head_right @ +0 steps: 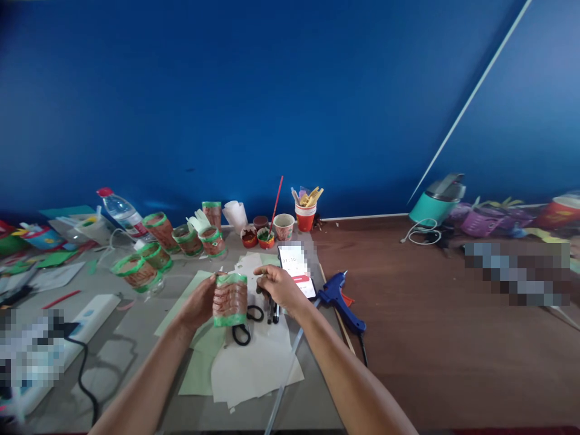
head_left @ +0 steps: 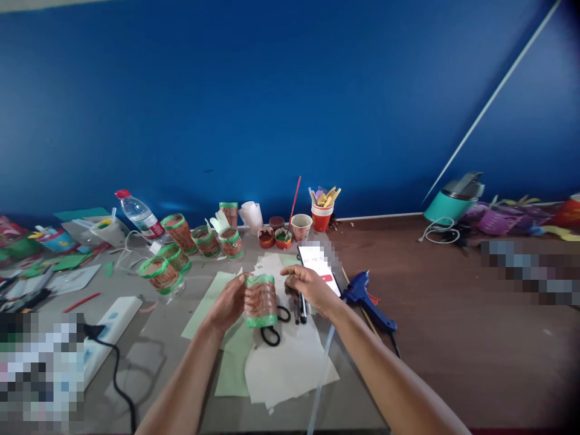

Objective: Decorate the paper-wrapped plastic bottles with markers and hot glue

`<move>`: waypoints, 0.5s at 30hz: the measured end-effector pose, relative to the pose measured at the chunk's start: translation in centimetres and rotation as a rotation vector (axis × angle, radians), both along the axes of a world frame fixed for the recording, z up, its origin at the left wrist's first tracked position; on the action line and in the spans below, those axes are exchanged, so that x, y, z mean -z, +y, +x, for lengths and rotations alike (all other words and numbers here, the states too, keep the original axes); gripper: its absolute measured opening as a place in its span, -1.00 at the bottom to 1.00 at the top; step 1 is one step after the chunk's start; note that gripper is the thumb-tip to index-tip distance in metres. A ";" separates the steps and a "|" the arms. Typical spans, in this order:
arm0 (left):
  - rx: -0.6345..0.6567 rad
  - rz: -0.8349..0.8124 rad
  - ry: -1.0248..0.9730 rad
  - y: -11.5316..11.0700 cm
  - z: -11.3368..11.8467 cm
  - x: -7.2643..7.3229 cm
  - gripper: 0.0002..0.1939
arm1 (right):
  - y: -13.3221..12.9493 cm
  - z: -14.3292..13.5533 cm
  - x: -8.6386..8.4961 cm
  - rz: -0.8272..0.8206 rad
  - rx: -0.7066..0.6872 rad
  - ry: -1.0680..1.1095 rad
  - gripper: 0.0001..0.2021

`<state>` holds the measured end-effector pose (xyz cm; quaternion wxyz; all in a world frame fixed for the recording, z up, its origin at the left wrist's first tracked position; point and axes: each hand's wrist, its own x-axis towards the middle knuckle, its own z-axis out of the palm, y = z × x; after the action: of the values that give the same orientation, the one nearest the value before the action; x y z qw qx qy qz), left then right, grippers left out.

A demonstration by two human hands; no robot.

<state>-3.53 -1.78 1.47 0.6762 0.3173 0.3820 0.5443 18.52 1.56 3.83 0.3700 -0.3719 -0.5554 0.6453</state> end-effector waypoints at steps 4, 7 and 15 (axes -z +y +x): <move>0.082 -0.072 -0.042 0.6 -0.8 0.2 -0.69 | -0.1 -0.1 -0.1 -0.019 0.019 -0.014 -0.76; 0.092 -0.111 -0.084 1.0 -1.4 0.5 -0.65 | -0.1 -0.2 0.0 -0.017 0.038 -0.009 -0.78; 0.041 -0.074 -0.095 1.3 -1.2 0.9 -0.60 | -0.4 -0.4 -0.2 -0.026 0.040 -0.022 -0.79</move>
<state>-4.75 -0.47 0.61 0.7158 0.2734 0.3627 0.5305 18.07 1.12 4.01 0.3717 -0.3948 -0.5437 0.6407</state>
